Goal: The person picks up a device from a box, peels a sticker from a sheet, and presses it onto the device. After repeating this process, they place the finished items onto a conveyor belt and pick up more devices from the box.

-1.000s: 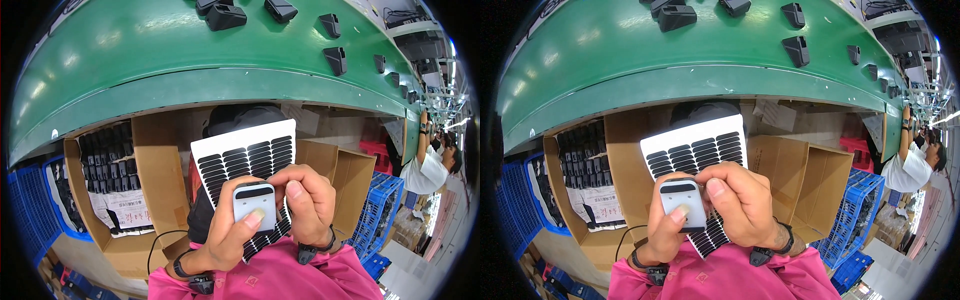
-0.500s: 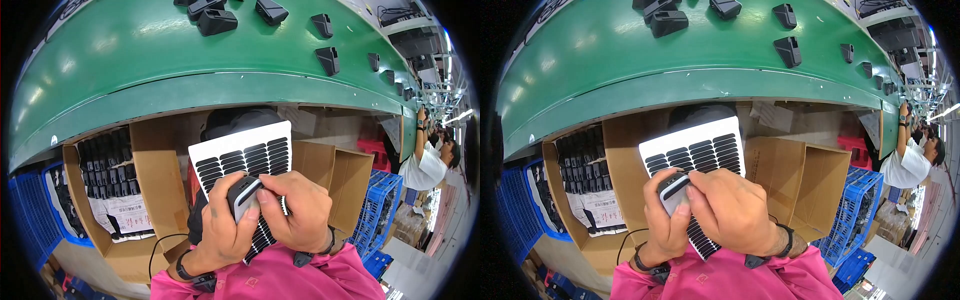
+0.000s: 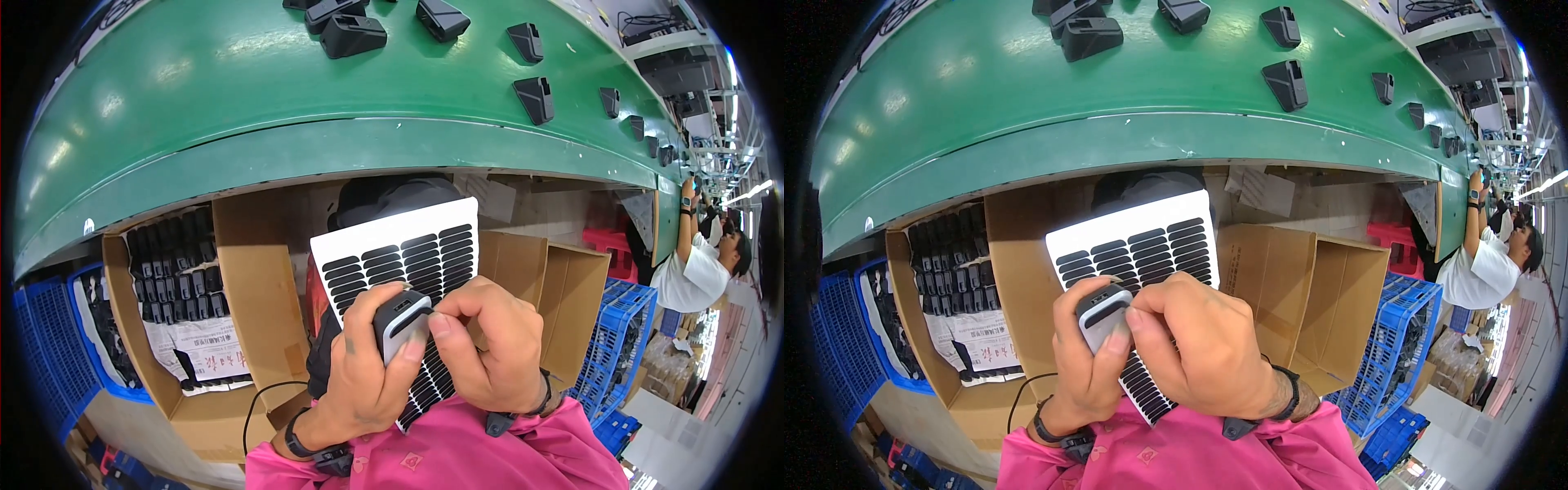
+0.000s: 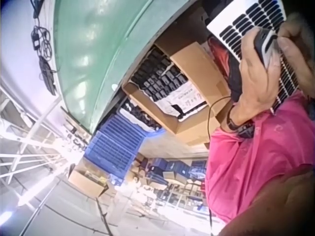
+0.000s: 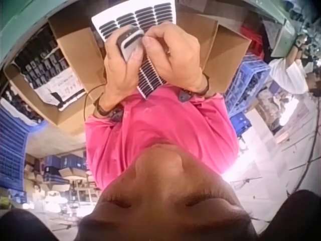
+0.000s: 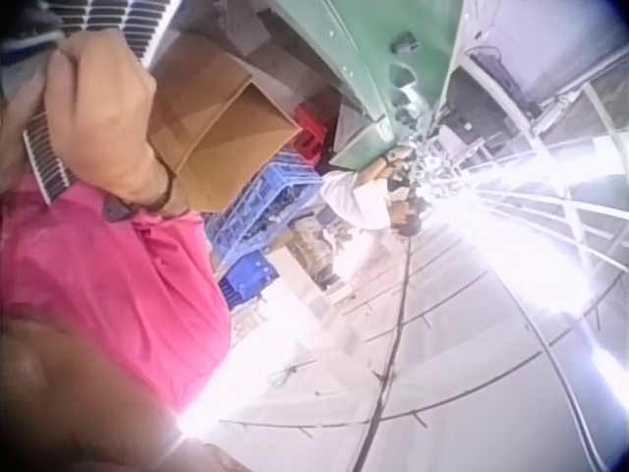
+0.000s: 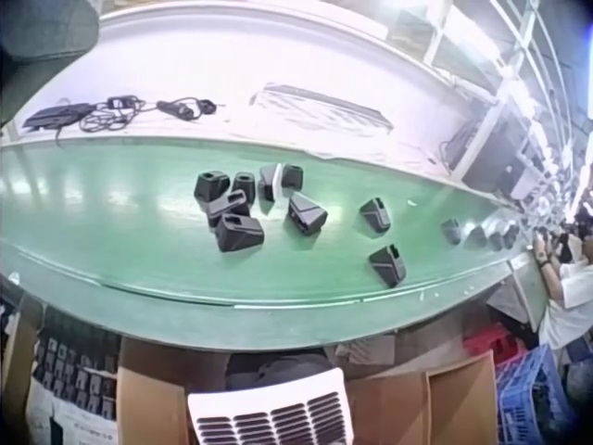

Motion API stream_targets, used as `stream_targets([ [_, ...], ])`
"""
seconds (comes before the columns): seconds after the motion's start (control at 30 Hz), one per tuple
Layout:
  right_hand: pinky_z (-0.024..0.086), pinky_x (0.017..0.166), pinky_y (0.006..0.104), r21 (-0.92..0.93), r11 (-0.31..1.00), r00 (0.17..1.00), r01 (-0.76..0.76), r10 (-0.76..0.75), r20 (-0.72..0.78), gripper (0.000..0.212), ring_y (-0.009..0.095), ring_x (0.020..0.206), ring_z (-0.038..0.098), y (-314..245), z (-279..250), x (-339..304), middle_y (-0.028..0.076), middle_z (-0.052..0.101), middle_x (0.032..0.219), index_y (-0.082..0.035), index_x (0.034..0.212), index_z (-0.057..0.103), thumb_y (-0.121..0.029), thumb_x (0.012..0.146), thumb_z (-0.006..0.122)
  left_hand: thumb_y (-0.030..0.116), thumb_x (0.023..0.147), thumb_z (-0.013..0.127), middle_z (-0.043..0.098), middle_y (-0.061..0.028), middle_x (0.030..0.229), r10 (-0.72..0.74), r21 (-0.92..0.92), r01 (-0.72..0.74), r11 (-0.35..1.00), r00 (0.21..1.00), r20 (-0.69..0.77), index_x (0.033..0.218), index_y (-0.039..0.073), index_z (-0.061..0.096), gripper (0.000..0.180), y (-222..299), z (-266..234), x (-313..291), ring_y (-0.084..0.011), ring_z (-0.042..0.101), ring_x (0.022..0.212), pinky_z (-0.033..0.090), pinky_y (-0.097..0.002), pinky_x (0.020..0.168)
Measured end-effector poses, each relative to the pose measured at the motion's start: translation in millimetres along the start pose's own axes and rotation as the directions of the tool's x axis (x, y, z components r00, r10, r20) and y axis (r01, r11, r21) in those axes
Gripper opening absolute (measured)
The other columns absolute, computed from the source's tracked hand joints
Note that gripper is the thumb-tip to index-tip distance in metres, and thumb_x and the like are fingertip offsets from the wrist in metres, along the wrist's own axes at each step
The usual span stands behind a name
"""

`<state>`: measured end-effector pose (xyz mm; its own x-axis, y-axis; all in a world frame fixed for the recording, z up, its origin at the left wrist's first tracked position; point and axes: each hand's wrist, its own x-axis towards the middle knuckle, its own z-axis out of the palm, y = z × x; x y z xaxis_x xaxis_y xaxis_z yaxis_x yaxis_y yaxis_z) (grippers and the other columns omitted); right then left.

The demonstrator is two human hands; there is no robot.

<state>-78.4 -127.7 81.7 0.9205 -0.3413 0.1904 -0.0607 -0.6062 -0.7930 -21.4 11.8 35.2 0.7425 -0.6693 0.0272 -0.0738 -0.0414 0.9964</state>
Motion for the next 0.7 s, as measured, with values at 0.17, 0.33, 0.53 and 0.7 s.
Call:
stream_targets([
  [0.17,0.043,0.048,0.0281,0.024,0.998,0.998,-0.063,0.063,0.008,0.007,0.018,0.053,0.055,0,0,1,0.009,0.057,0.068,0.001,0.083,0.055,0.001,0.08,0.062,0.013,0.088,0.054,0.056,-0.0229,0.108,-0.089,-0.116,0.095,0.989,0.994,0.058,0.127,-0.005,0.038,0.046,0,-3,0,-0.0314,0.063,0.084,0.05,-0.038,0.075],
  [0.33,0.041,0.05,0.0261,0.022,0.993,0.993,-0.115,0.114,0.042,0.007,0.015,0.054,0.053,0,-1,2,0.008,0.058,0.067,0.001,0.083,0.055,-0.002,0.082,0.061,0.014,0.088,0.053,0.057,-0.0218,0.106,-0.057,-0.07,0.061,0.996,0.997,0.056,0.127,-0.006,0.037,0.046,-1,-3,1,-0.0313,0.063,0.086,0.049,-0.0377,0.075],
  [0.53,0.039,0.049,0.0263,0.03,0.984,0.984,-0.176,0.175,0.04,0.007,0.014,0.053,0.052,-3,-4,4,0.007,0.057,0.066,0.001,0.079,0.056,-0.003,0.081,0.061,0.014,0.089,0.052,0.057,-0.0203,0.105,-0.091,-0.126,0.098,0.987,0.994,0.064,0.127,-0.005,0.037,0.045,-1,-2,1,-0.0279,0.062,0.083,0.049,-0.0352,0.075],
  [0.7,0.039,0.05,0.026,0.153,0.936,0.948,-0.316,0.304,0.094,0.019,0.014,0.052,0.05,3,-10,2,0.007,0.055,0.062,0.003,0.074,0.057,-0.011,0.087,0.054,0.016,0.089,0.048,0.057,-0.0163,0.103,-0.259,-0.397,0.302,0.867,0.952,0.16,0.126,-0.003,0.038,0.043,-2,-1,1,-0.0204,0.058,0.084,0.047,-0.0311,0.077],
])
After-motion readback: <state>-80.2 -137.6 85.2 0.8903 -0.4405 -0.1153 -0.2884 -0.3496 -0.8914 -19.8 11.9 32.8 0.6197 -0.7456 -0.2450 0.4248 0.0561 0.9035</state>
